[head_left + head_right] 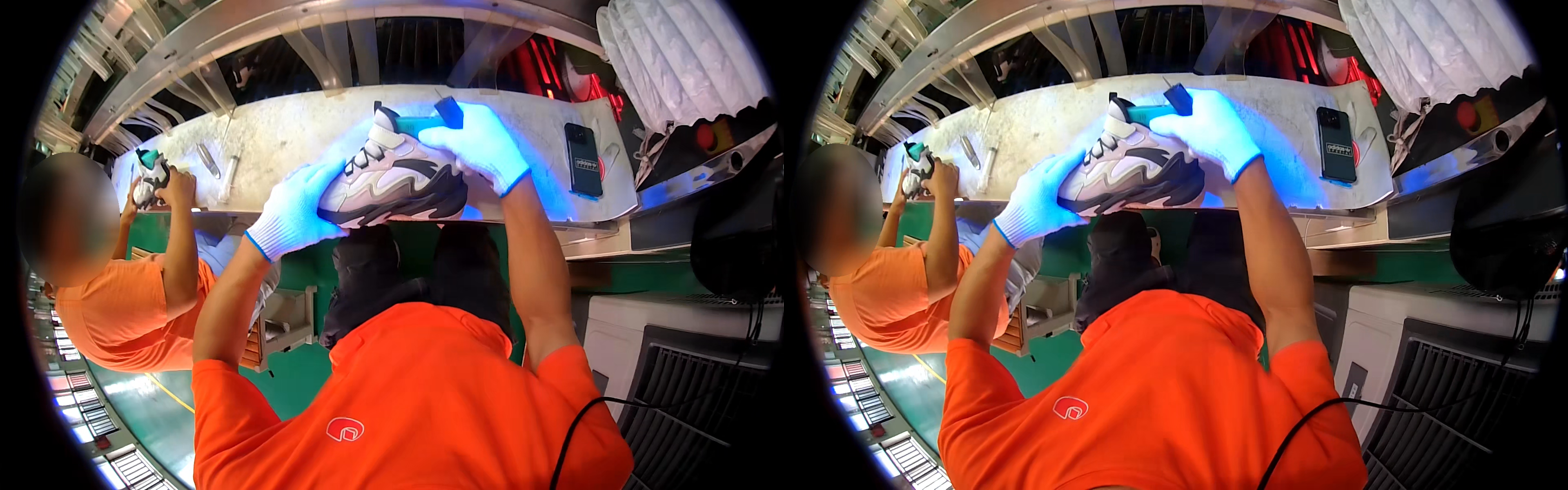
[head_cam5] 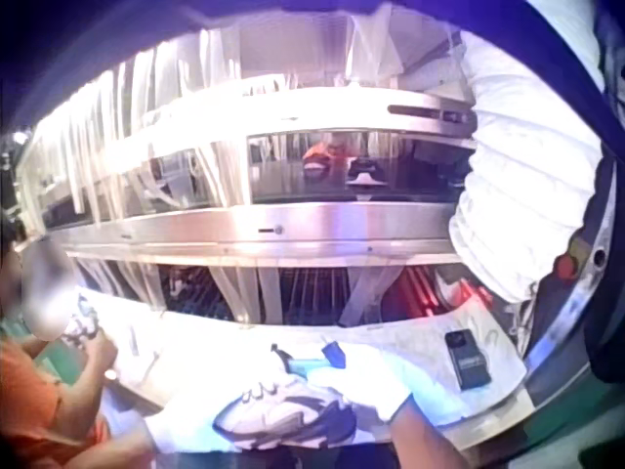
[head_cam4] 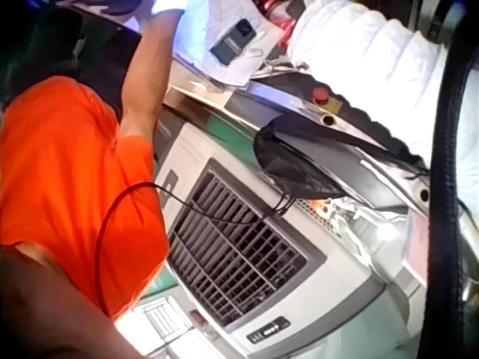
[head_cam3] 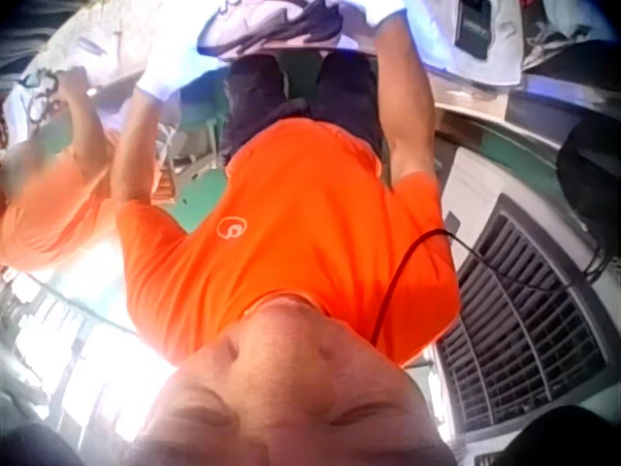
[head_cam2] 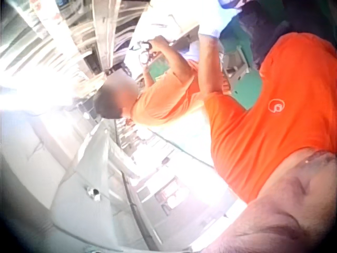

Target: The person assembles a white and black sneaker at a factory workstation. They use a black tool to press the sole onto the upper, then apply glue from a syringe to the sole edge. The person attaches a small fabric piece to the shoe's tongue and continues to press and adjust the sole to ensure it is securely bonded.

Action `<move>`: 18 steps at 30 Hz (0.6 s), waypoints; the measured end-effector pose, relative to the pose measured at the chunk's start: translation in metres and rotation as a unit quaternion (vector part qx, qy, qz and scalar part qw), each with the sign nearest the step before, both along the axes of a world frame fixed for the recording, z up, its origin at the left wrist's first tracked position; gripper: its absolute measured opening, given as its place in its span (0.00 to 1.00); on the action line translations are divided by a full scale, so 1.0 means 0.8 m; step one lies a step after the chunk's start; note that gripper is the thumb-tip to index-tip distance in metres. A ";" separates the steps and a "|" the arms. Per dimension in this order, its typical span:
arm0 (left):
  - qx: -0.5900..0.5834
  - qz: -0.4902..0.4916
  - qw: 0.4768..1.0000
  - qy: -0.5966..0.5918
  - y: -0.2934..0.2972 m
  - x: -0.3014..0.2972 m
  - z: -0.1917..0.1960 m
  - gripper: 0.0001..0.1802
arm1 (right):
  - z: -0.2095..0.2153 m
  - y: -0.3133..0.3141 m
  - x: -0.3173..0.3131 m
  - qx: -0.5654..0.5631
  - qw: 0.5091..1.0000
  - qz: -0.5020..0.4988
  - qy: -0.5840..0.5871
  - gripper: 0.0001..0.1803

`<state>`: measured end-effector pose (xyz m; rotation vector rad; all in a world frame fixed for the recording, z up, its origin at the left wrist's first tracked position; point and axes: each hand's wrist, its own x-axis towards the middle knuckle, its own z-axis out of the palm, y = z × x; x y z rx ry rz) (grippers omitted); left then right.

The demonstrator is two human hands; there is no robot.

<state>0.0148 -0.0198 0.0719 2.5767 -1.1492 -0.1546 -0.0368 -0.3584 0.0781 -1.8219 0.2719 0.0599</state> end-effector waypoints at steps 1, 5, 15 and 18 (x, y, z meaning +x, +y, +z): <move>0.011 0.010 0.998 0.057 -0.013 -0.010 0.019 0.72 | 0.000 -0.002 -0.001 0.007 1.000 -0.001 -0.014 0.14; -0.004 0.027 0.999 -0.019 -0.074 -0.043 0.037 0.78 | -0.006 -0.009 0.000 0.044 0.999 -0.014 0.006 0.14; -0.042 -0.020 0.998 -0.049 -0.123 -0.020 0.013 0.67 | -0.006 0.006 -0.006 0.365 0.872 -0.238 -0.224 0.15; -0.015 -0.014 1.000 -0.021 -0.127 -0.019 0.023 0.68 | -0.028 0.002 0.011 0.415 0.859 -0.211 -0.211 0.15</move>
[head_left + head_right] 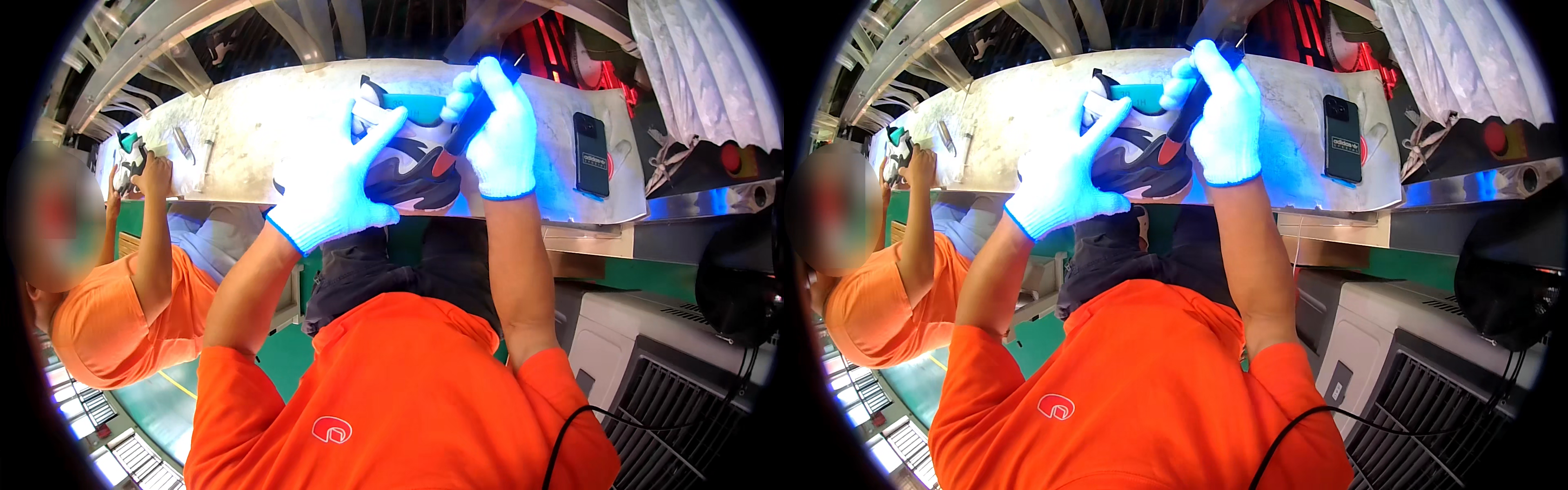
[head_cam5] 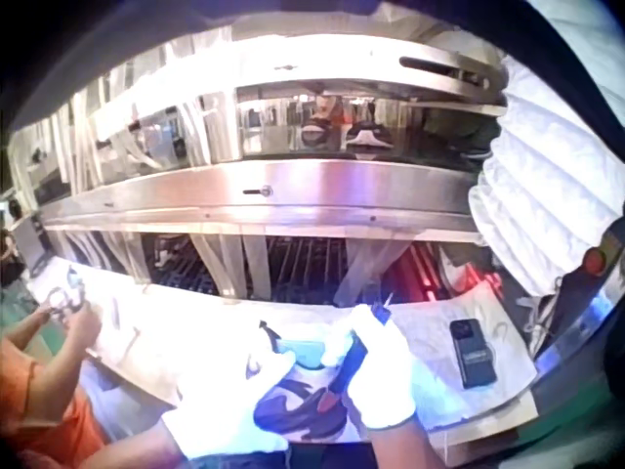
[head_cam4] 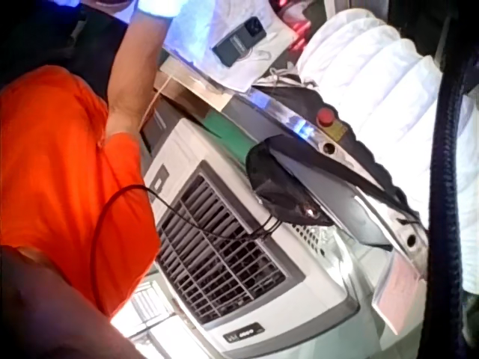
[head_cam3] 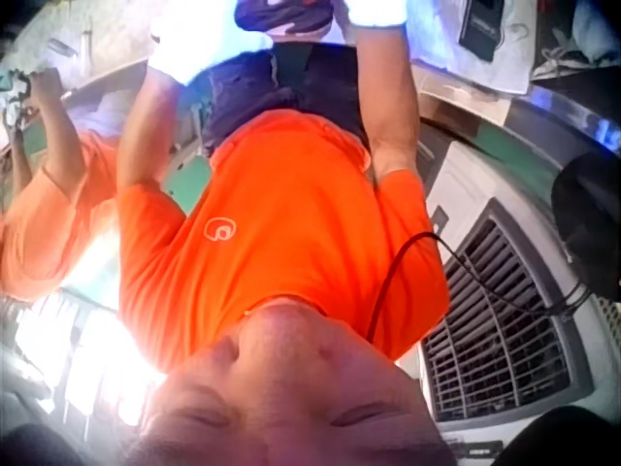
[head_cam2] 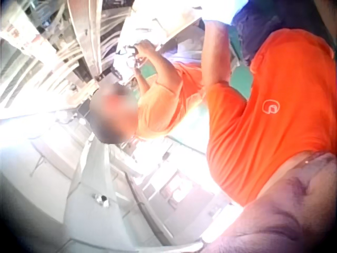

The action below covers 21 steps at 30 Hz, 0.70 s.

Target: The person assembles a white and black sneaker at a factory workstation. They use a black tool to press the sole onto the upper, then apply glue from a syringe to the sole edge. The person attaches a small fabric piece to the shoe's tongue and continues to press and adjust the sole to ensure it is securely bonded.

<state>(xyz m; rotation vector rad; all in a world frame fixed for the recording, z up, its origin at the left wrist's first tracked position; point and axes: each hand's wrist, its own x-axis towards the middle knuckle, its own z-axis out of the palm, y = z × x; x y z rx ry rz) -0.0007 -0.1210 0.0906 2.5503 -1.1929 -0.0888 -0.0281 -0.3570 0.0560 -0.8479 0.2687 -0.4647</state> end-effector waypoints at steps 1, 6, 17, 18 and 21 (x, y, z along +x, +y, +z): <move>0.007 0.001 1.000 0.009 0.000 0.001 0.002 0.68 | -0.004 -0.001 0.003 0.017 1.000 0.017 0.005 0.17; -0.022 -0.007 0.998 -0.061 -0.002 0.003 -0.013 0.68 | -0.010 0.022 0.001 -0.012 1.000 0.010 -0.001 0.27; -0.002 -0.021 0.994 -0.111 -0.019 0.012 -0.034 0.68 | -0.076 0.006 -0.002 0.208 0.899 0.229 -0.310 0.30; 0.022 -0.010 0.992 -0.124 -0.026 0.002 -0.030 0.68 | -0.075 0.010 -0.003 0.206 0.910 0.210 -0.293 0.30; 0.041 0.013 0.994 -0.098 -0.037 -0.005 -0.027 0.66 | -0.066 0.015 -0.004 0.211 0.938 0.152 -0.229 0.29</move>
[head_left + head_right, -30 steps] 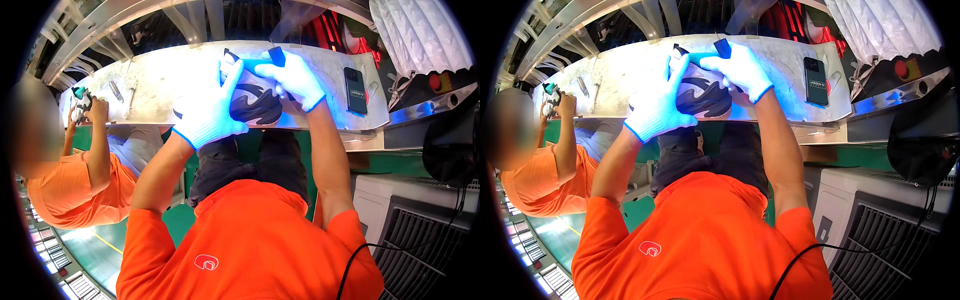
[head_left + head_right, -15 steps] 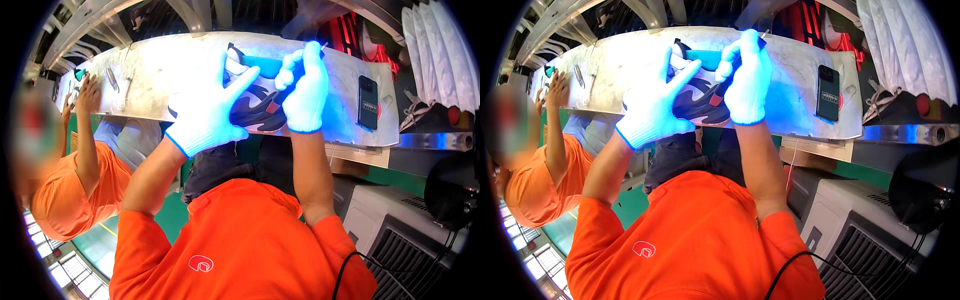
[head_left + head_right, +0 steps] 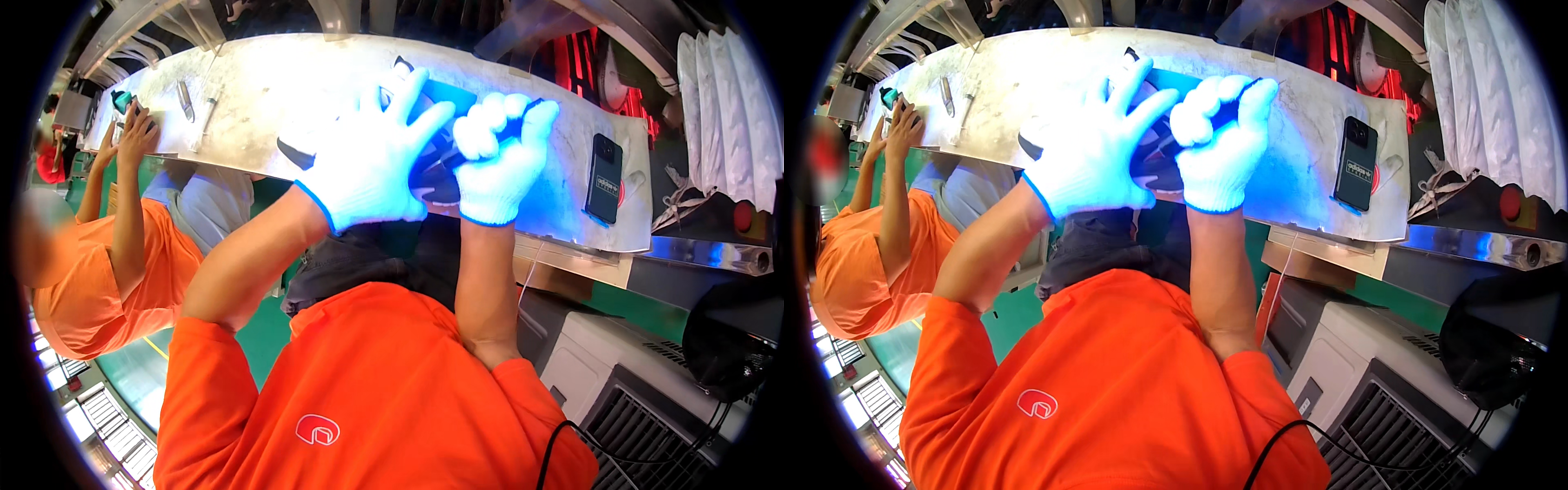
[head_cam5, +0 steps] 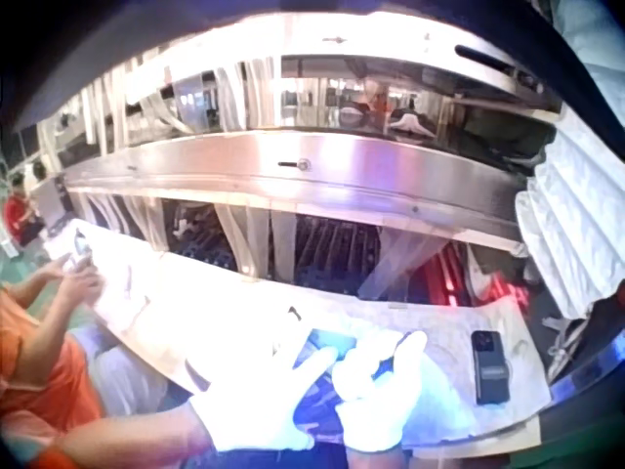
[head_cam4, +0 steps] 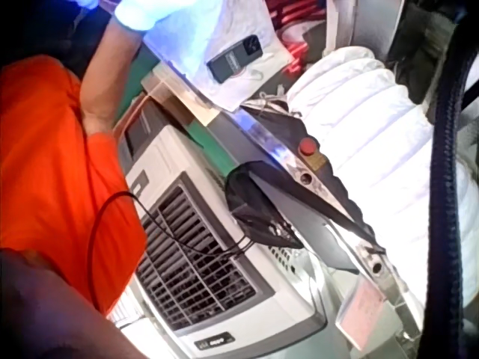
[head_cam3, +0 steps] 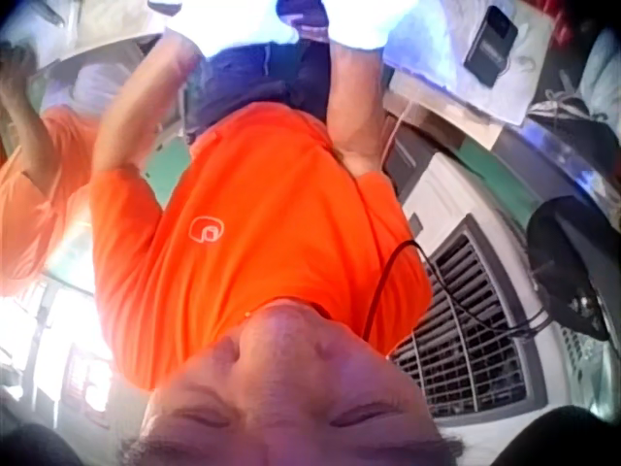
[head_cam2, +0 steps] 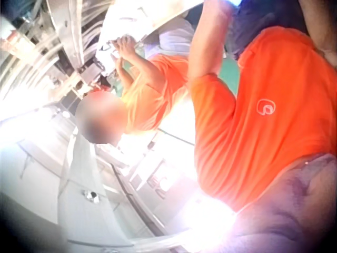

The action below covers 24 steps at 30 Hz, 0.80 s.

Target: The person assembles a white and black sneaker at a factory workstation. They use a black tool to press the sole onto the upper, then apply glue from a syringe to the sole edge. The person attaches a small fabric piece to the shoe's tongue and continues to press and adjust the sole to ensure it is securely bonded.

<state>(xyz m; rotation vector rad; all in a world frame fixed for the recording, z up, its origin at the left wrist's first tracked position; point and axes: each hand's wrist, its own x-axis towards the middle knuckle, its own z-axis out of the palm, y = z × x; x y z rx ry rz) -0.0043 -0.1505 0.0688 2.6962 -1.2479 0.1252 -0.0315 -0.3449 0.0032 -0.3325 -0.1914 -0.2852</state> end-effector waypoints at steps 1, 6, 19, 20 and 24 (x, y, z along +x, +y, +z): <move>-0.003 0.007 1.000 0.019 -0.002 0.001 -0.001 0.65 | 0.003 -0.001 0.001 0.002 1.000 -0.013 0.028 0.29; -0.057 -0.002 0.996 0.066 0.001 0.000 0.003 0.56 | 0.016 -0.027 0.023 -0.051 0.992 0.107 0.035 0.29; -0.100 0.008 0.995 0.029 0.010 -0.022 -0.004 0.49 | 0.006 -0.133 -0.026 -0.632 0.685 -0.060 0.357 0.24; -0.099 0.008 0.995 0.021 0.009 -0.026 -0.004 0.50 | -0.025 -0.137 -0.037 -0.799 0.480 -0.232 0.279 0.30; -0.123 -0.004 0.992 -0.014 0.016 -0.032 -0.013 0.52 | -0.035 -0.102 -0.074 -0.751 0.549 -0.286 0.229 0.54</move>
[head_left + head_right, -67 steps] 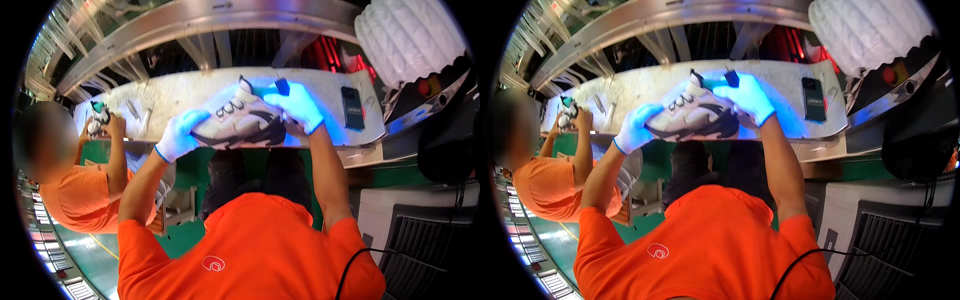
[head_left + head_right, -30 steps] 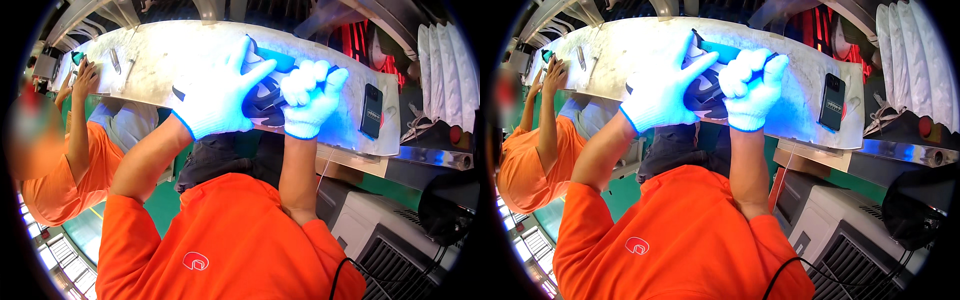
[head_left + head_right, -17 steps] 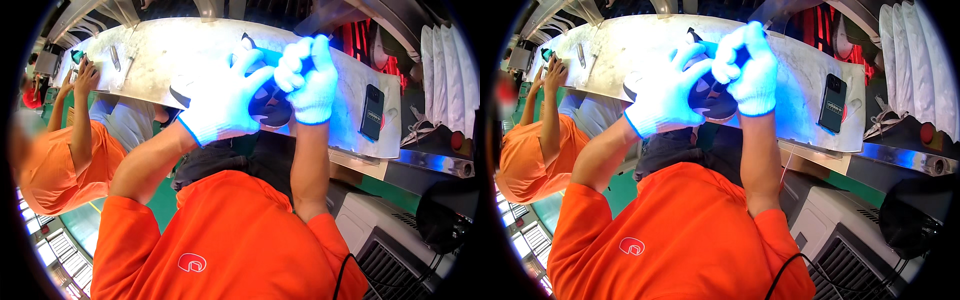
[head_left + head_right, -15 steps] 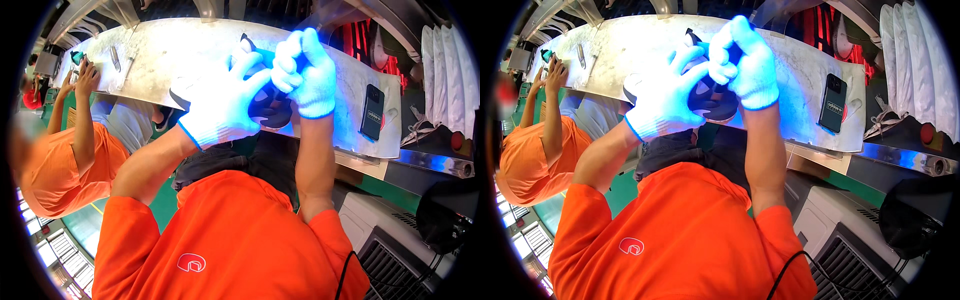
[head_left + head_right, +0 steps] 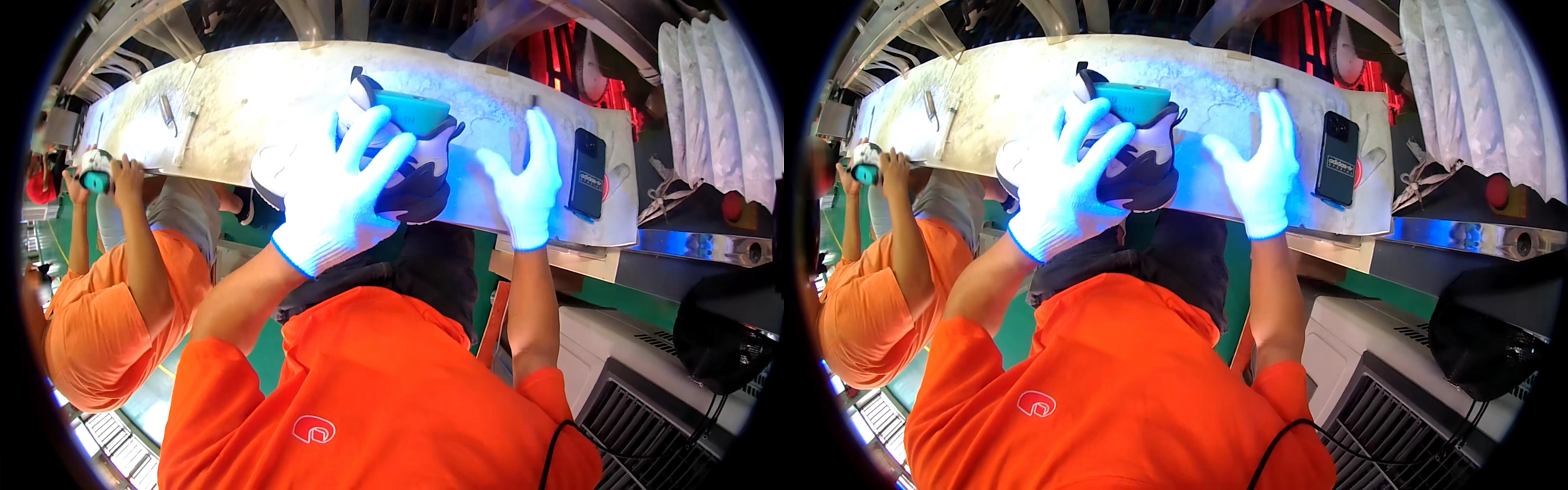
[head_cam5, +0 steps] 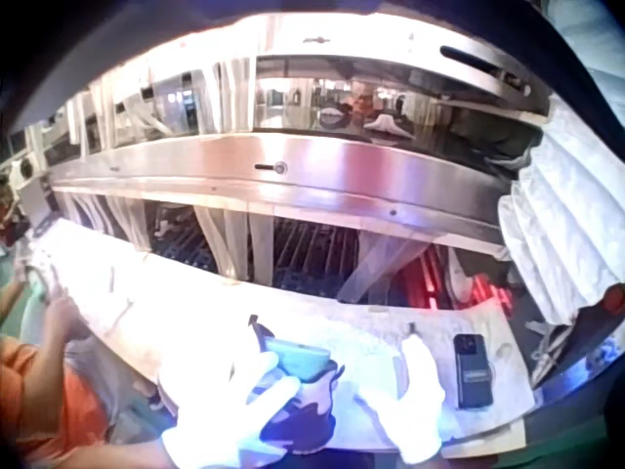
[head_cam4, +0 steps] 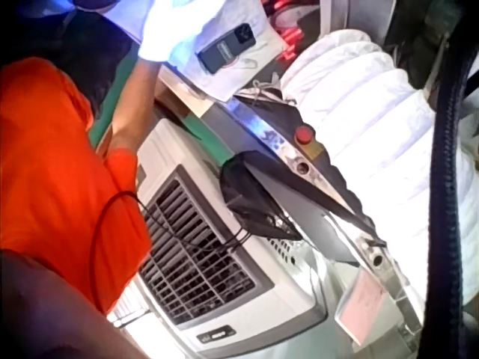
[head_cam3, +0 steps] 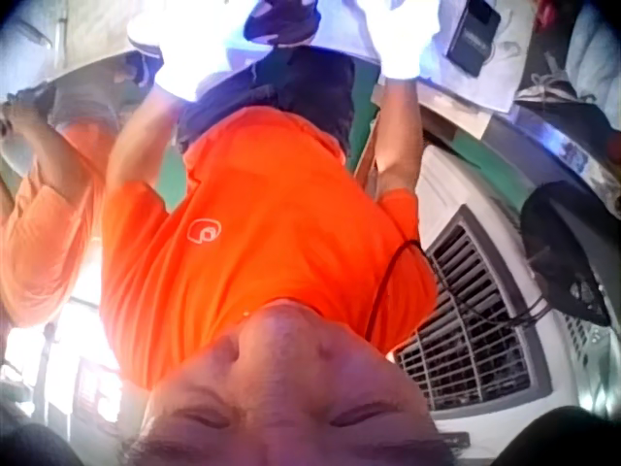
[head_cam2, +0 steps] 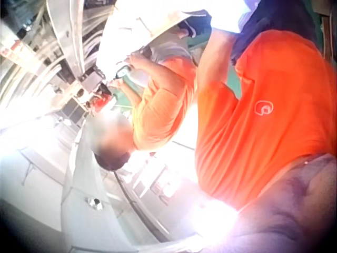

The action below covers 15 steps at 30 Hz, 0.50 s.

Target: The person assembles a white and black sneaker at a factory workstation. They use a black tool to press the sole onto the upper, then apply glue from a syringe to the sole edge. The person attaches a small fabric piece to the shoe's tongue and continues to press and adjust the sole to ensure it is securely bonded.

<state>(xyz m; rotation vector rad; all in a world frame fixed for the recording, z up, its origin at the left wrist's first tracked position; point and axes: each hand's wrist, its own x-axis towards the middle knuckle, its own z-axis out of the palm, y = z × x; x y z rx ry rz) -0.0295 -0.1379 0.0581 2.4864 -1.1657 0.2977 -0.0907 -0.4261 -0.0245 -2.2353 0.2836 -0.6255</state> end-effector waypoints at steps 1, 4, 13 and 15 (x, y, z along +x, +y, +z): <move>-0.003 0.009 1.000 -0.005 0.000 -0.003 -0.001 0.52 | 0.003 0.017 -0.009 0.150 0.987 0.040 -0.029 0.56; -0.015 0.014 1.000 -0.016 -0.001 -0.008 -0.002 0.52 | 0.031 0.077 -0.022 0.385 0.891 0.236 0.053 0.64; -0.024 0.029 0.999 -0.025 0.002 -0.014 -0.019 0.56 | 0.052 0.114 -0.007 0.416 0.880 0.166 0.156 0.53; -0.027 0.032 0.998 -0.036 -0.002 -0.011 -0.014 0.55 | 0.042 0.108 -0.004 0.418 0.876 0.193 0.144 0.53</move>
